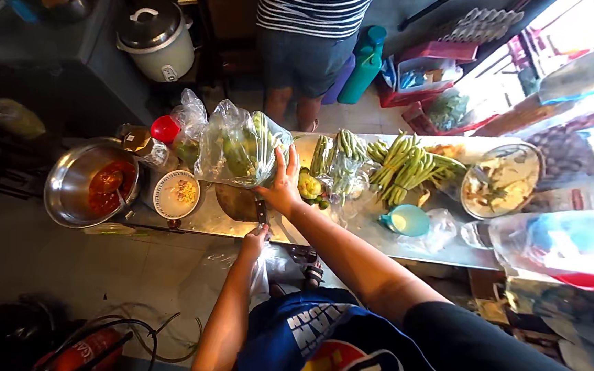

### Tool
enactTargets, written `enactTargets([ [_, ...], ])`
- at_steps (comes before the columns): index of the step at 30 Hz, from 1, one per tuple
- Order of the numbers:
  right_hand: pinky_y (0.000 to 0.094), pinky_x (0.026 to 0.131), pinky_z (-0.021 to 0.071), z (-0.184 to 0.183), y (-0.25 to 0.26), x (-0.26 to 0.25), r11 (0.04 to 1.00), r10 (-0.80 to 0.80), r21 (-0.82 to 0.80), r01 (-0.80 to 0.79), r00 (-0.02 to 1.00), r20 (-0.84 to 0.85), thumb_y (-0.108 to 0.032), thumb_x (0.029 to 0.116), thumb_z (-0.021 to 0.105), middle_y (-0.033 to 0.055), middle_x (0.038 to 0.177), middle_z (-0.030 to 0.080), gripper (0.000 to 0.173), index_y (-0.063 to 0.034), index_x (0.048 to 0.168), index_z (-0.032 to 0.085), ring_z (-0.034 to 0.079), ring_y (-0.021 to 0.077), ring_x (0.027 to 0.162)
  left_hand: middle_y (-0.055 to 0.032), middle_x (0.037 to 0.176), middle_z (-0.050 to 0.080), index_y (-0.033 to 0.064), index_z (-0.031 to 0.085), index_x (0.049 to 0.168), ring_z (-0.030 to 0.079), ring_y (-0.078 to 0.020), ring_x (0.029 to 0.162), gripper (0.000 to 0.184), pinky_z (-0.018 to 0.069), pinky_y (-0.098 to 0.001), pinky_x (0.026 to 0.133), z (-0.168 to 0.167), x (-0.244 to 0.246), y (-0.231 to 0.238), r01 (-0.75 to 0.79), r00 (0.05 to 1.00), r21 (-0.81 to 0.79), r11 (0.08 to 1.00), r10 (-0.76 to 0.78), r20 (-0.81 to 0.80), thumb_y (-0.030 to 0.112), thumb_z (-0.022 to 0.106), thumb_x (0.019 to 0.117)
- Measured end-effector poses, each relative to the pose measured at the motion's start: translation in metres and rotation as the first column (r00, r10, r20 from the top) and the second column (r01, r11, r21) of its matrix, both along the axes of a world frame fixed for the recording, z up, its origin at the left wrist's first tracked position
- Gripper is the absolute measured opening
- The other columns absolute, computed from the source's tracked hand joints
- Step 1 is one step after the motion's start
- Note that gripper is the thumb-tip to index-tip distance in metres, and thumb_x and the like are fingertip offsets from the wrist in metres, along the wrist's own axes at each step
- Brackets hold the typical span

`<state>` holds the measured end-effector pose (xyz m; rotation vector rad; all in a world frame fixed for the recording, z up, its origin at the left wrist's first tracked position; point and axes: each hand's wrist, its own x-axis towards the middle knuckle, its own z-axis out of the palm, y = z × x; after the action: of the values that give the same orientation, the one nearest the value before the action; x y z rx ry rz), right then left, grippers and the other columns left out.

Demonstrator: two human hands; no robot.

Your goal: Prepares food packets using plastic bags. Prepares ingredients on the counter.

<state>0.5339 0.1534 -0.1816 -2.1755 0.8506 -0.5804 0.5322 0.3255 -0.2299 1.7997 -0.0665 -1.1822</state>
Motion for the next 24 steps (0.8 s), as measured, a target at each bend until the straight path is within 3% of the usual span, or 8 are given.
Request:
enactTargets([
  [2, 0.0677, 0.121, 0.0209, -0.004, 0.001, 0.003, 1.0, -0.013, -0.006, 0.013, 1.0, 0.017, -0.038, 0.0662, 0.094, 0.0191, 0.172, 0.001, 0.121, -0.0247, 0.164, 0.024, 0.002, 0.0478, 0.156, -0.019, 0.134, 0.064, -0.0018, 0.06, 0.136, 0.06, -0.0244, 0.124, 0.05, 0.0471, -0.045, 0.107, 0.002, -0.006, 0.03, -0.012, 1.0, 0.006, 1.0, 0.012, -0.005, 0.039, 0.053, 0.1071],
  [4, 0.069, 0.12, 0.0223, -0.005, 0.002, 0.009, 1.0, -0.019, -0.016, 0.02, 0.999, 0.033, -0.038, 0.0658, 0.094, 0.0195, 0.172, 0.002, 0.121, -0.0234, 0.164, 0.025, 0.004, 0.0485, 0.156, -0.0188, 0.133, 0.064, -0.0023, 0.06, 0.136, 0.061, -0.0248, 0.124, 0.048, 0.0473, -0.0456, 0.108, 0.013, -0.014, 0.062, -0.054, 0.999, 0.024, 0.998, 0.054, 0.0, 0.035, 0.056, 0.106],
  [10, 0.0705, 0.118, 0.0257, -0.012, 0.001, 0.012, 0.999, -0.025, -0.027, 0.026, 0.998, 0.053, -0.031, 0.0641, 0.095, 0.0226, 0.171, 0.004, 0.121, -0.0225, 0.163, 0.026, 0.008, 0.0512, 0.155, -0.0098, 0.096, 0.072, -0.0005, 0.072, 0.107, 0.068, -0.0155, 0.09, 0.028, 0.0558, -0.0391, 0.087, 0.043, -0.05, 0.154, -0.033, 0.999, 0.095, 0.995, 0.029, 0.047, 0.026, 0.064, 0.1002],
  [14, 0.0805, 0.115, 0.0128, 0.009, 0.011, -0.005, 0.993, 0.114, 0.017, -0.115, 0.992, 0.049, -0.047, 0.0761, 0.088, 0.0204, 0.172, 0.002, 0.109, -0.0272, 0.164, 0.027, 0.001, 0.0512, 0.156, -0.0021, 0.084, 0.071, 0.0042, 0.075, 0.1, 0.065, -0.0087, 0.077, 0.024, 0.0556, -0.0309, 0.075, 0.047, -0.088, 0.2, -0.072, 0.996, 0.14, 0.988, 0.062, 0.071, 0.026, 0.064, 0.0996],
  [17, 0.0628, 0.113, 0.0399, 0.021, 0.046, -0.074, 0.947, 0.126, 0.28, -0.157, 0.984, 0.125, -0.043, 0.0902, 0.076, 0.0199, 0.157, 0.038, 0.072, -0.0105, 0.147, 0.046, 0.04, 0.0375, 0.144, -0.0015, 0.082, 0.07, 0.0027, 0.074, 0.098, 0.064, -0.0066, 0.076, 0.024, 0.0548, -0.0282, 0.075, 0.051, -0.11, 0.203, -0.203, 0.977, 0.136, 0.97, 0.191, 0.1, 0.023, 0.062, 0.1003],
  [20, 0.0444, 0.095, 0.0545, 0.006, 0.088, -0.138, 0.636, 0.44, 0.73, -0.251, 0.895, -0.075, -0.044, 0.0979, 0.065, 0.0202, 0.117, 0.063, 0.06, 0.0044, 0.131, 0.05, 0.064, 0.027, 0.107, -0.0035, 0.084, 0.071, -0.0002, 0.073, 0.097, 0.065, -0.0073, 0.078, 0.023, 0.0554, -0.029, 0.078, 0.043, -0.13, 0.178, -0.338, 0.931, 0.109, 0.935, 0.316, 0.183, 0.02, 0.063, 0.0997],
  [22, 0.0472, 0.101, 0.0509, -0.004, 0.108, -0.151, 0.334, 0.683, 0.919, -0.21, 0.726, -0.082, -0.053, 0.0959, 0.067, 0.0251, 0.129, 0.06, 0.082, 0.0046, 0.146, 0.036, 0.062, 0.0314, 0.116, -0.0042, 0.084, 0.07, -0.0009, 0.072, 0.096, 0.065, -0.0076, 0.079, 0.022, 0.0547, -0.029, 0.079, 0.034, -0.149, 0.158, -0.374, 0.911, 0.094, 0.923, 0.347, 0.222, 0.019, 0.063, 0.0995],
  [24, 0.0457, 0.108, 0.049, -0.008, 0.119, -0.145, 0.203, 0.723, 0.967, -0.154, 0.689, -0.042, -0.045, 0.0971, 0.069, 0.0242, 0.142, 0.054, 0.084, -0.0001, 0.155, 0.026, 0.06, 0.0295, 0.127, -0.0072, 0.089, 0.072, -0.0026, 0.073, 0.1, 0.067, -0.0092, 0.085, 0.023, 0.0554, -0.0314, 0.084, 0.028, -0.167, 0.134, -0.352, 0.913, 0.07, 0.933, 0.326, 0.247, 0.018, 0.063, 0.0995],
])
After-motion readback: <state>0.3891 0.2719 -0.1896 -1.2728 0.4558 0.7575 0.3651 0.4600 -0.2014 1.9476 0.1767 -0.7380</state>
